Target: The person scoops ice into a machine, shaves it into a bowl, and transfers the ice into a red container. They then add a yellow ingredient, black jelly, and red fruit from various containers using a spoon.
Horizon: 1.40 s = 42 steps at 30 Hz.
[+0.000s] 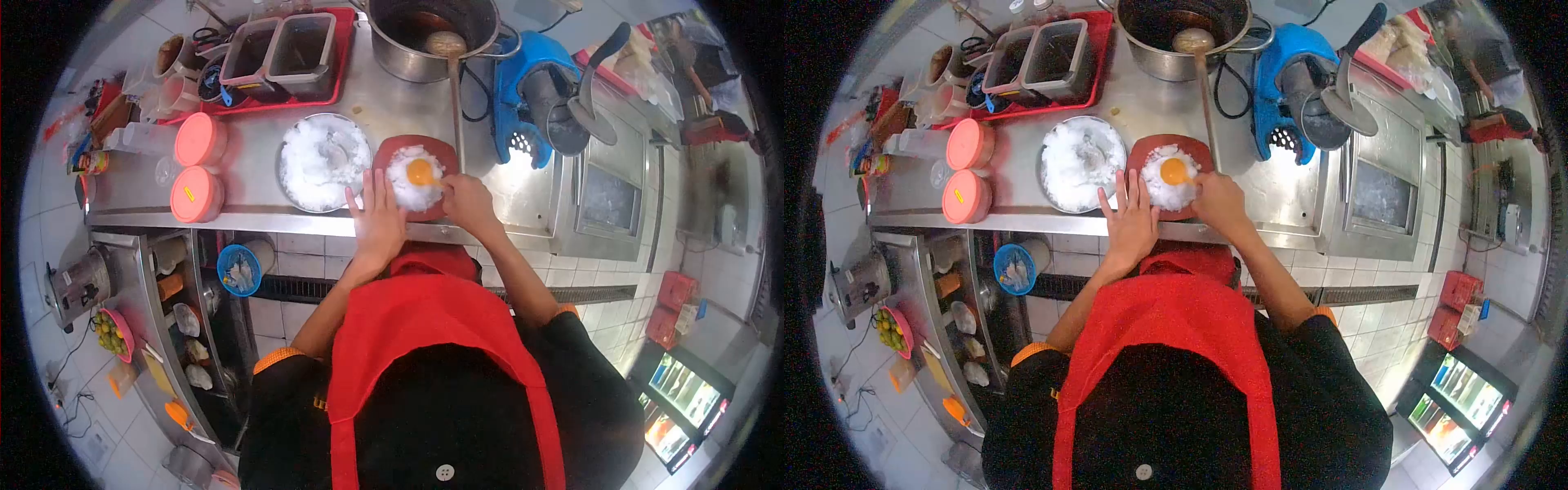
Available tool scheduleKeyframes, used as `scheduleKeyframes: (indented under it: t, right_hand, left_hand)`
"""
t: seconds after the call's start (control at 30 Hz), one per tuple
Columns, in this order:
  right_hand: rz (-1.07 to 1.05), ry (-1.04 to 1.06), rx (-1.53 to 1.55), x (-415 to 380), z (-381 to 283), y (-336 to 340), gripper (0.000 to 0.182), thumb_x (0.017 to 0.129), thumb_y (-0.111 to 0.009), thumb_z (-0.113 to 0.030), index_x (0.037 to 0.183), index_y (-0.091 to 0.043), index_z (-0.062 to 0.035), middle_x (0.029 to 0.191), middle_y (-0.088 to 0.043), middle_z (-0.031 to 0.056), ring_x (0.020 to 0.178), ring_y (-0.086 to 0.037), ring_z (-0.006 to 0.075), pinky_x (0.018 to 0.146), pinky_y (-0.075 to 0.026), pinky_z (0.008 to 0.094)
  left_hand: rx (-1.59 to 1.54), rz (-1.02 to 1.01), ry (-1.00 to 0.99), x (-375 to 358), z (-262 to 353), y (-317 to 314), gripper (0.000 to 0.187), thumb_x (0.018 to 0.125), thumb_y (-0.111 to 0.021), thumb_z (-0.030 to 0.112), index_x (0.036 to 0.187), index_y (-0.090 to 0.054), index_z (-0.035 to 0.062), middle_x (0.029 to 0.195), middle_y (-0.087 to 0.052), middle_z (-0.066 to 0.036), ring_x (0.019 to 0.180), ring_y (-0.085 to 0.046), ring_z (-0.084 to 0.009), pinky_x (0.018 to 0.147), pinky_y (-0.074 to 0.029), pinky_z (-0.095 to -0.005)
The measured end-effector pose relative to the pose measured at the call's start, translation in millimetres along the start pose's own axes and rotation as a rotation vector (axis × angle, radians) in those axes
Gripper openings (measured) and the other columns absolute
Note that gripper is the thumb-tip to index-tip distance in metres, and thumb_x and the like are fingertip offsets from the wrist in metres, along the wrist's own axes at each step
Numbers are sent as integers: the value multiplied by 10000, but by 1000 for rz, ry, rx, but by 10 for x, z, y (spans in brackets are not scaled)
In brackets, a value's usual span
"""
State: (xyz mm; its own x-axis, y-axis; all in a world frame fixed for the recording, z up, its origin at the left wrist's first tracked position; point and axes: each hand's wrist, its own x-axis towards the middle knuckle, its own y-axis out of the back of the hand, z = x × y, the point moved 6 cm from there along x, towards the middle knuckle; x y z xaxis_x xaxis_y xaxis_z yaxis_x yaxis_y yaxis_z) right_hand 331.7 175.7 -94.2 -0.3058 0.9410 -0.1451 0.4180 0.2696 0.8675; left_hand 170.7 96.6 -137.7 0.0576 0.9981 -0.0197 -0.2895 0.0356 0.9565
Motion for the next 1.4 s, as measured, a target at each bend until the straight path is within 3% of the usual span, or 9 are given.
scheduleKeyframes:
  t: [0.8, 0.97, 1.0, 1.03, 1.07, 1.1, 1.17, 1.27, 1.4]
  right_hand:
    - [-137, 23, -221, 501, -318, -14, 182, 726, -652, -138, 876, -730, -72, 857, -714, 157, 824, -702, 349, 738, -558, 470]
    - [170, 141, 166, 479, -43, -568, 195, 737, -671, -152, 905, -719, -64, 876, -710, 165, 843, -685, 332, 723, -528, 462]
    - [76, 39, -52, 617, -365, -535, 164, 749, -649, -182, 833, -720, -61, 843, -707, 179, 791, -685, 344, 697, -532, 477]
    - [-36, -40, -280, 736, -683, -492, 182, 760, -627, -213, 761, -721, -57, 810, -704, 193, 740, -686, 356, 671, -537, 492]
    - [-51, 425, -154, 473, -874, -300, 113, 731, -655, -154, 773, -688, -55, 790, -678, 189, 794, -676, 331, 702, -535, 457]
    - [285, 380, 438, 550, -1045, -38, 123, 760, -620, -161, 777, -694, -66, 794, -676, 205, 805, -677, 336, 727, -540, 461]
    - [272, 471, 201, 815, -1336, -411, 154, 806, -577, -166, 793, -688, -62, 864, -672, 211, 861, -683, 344, 730, -555, 462]
    - [476, 534, -7, 903, -1618, -698, 154, 804, -589, -181, 799, -698, -72, 887, -687, 189, 873, -688, 334, 732, -561, 458]
    - [180, 434, -220, 1007, -1550, -1451, 152, 804, -610, -182, 784, -722, -82, 884, -708, 145, 874, -697, 327, 741, -570, 456]
  left_hand:
    - [-47, 71, 53, 63, -125, 317, 531, 879, -614, 302, 1337, -578, 36, 1588, -268, -186, 1495, -67, -445, 1127, -2, -700]
    - [-280, 513, 104, -414, -969, 519, 590, 855, -669, 180, 1407, -503, 59, 1504, -392, -227, 1402, -297, -450, 1188, -163, -555]
    - [-54, 489, 61, -475, -993, 711, 734, 889, -631, 182, 1481, -280, -75, 1491, -368, -276, 1346, -362, -471, 1170, -229, -535]
    - [-636, 663, 91, -578, -1580, 381, 665, 937, -610, 229, 1459, -333, -74, 1471, -392, -280, 1334, -390, -456, 1149, -274, -538]
    - [-371, 654, 47, -531, -1826, 421, 586, 1000, -545, 275, 1434, -377, -82, 1454, -412, -288, 1336, -411, -437, 1132, -312, -526]
    - [-124, 734, -41, -511, -1776, 539, 537, 1044, -473, 304, 1409, -415, -85, 1435, -430, -298, 1331, -418, -438, 1126, -323, -518]
    - [-194, 684, 291, -442, -1949, 418, 523, 1054, -450, 273, 1427, -392, -88, 1463, -398, -308, 1351, -388, -455, 1140, -302, -526]
    - [-240, 611, 196, -257, -1973, 309, 559, 1059, -424, 276, 1451, -340, -114, 1492, -338, -339, 1379, -340, -481, 1155, -265, -542]
    - [-133, 492, 109, -77, -2014, -108, 629, 1075, -288, 358, 1478, -272, -125, 1513, -237, -391, 1391, -283, -525, 1159, -231, -566]
